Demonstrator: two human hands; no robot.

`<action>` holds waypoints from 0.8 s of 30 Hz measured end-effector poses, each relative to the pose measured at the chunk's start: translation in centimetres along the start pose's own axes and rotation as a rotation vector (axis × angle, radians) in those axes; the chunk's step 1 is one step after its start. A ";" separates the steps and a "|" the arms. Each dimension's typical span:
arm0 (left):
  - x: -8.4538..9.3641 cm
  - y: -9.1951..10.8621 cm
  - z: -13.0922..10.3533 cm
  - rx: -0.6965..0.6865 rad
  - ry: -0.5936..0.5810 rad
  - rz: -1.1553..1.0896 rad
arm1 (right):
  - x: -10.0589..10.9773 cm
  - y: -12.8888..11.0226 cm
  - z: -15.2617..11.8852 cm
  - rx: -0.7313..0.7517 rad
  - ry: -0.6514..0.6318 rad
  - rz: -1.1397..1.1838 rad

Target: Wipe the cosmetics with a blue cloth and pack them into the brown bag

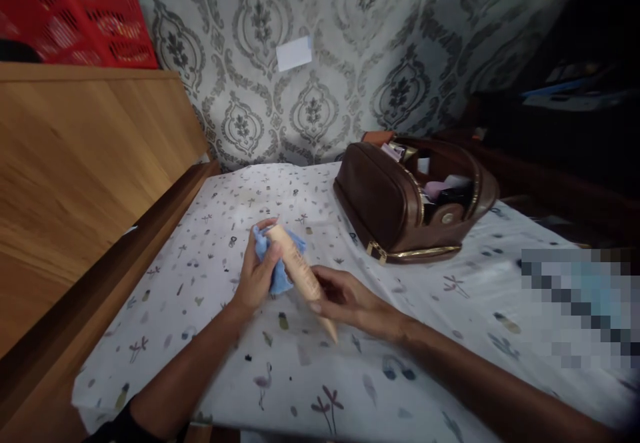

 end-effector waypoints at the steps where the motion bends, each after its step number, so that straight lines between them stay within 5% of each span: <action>1: 0.4 -0.1 0.3 0.022 0.006 0.001 | 0.0 0.1 0.0 -0.031 -0.010 -0.003; 6: 1.2 -1.7 1.1 0.175 -0.076 0.040 | 0.1 0.6 0.1 -0.138 -0.030 -0.068; 15: 2.1 -3.0 2.2 0.200 -0.069 0.356 | 1.7 0.3 -0.7 0.022 0.252 -0.891; 24: 1.9 -4.2 2.1 0.263 -0.070 0.191 | 1.6 0.7 -0.2 0.037 0.245 -1.111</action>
Point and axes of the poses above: each hand's wrist, its own z-axis towards the middle knuckle, its own x-axis out of the back of the hand, y = z × x, the point moved 5 cm from there along z, towards the middle knuckle, and after that the axes turned 1 degree about x, right-handed, at the moved point
